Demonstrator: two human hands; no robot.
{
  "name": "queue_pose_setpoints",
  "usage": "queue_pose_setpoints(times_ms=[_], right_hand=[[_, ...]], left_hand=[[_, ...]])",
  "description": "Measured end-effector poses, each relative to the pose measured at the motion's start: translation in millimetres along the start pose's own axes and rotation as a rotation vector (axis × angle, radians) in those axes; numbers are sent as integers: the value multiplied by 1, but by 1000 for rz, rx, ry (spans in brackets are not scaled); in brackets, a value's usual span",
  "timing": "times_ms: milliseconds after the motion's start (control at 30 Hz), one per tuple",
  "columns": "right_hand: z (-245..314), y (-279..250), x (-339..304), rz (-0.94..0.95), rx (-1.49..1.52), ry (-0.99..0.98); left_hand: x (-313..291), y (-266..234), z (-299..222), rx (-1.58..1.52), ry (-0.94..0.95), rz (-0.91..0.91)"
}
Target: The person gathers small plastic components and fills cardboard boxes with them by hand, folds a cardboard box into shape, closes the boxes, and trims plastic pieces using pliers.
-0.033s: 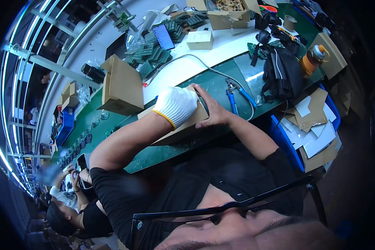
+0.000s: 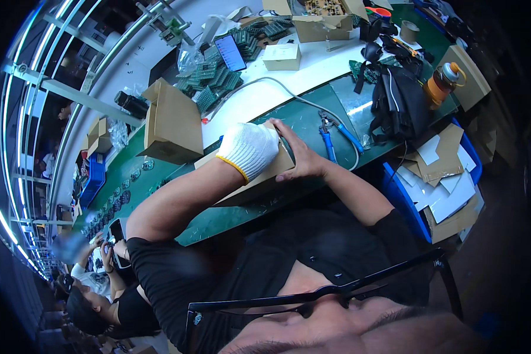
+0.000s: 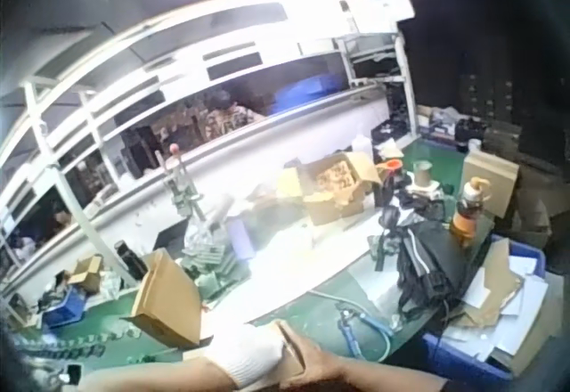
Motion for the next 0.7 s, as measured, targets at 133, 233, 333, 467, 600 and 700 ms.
queue_pose_setpoints(times_ms=[133,233,333,467,600,700], right_hand=[[2,-3,-1,-10,-2,-4],[3,-3,-1,-10,6,-21],[5,-1,-2,6,7,7],[5,-5,-1,-6,17,2],[6,-4,0,-9,14,-7],[3,-4,-2,-23,-5,-15]], left_hand=[[4,0,-3,4,37,6],[4,3,-1,42,23,-69],[-1,-2,-11,66,146,-193],[6,2,-15,118,137,-183],[3,0,-16,147,173,-236],[-1,2,-16,181,170,-212]])
Point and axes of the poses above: each hand's wrist, its own x-axis towards the middle knuckle, its own y-axis out of the palm, z = x × y, the point moved 8 cm from there along x, towards the middle knuckle, and after that the axes turned 13 degrees about -z, right-handed, at the moved point
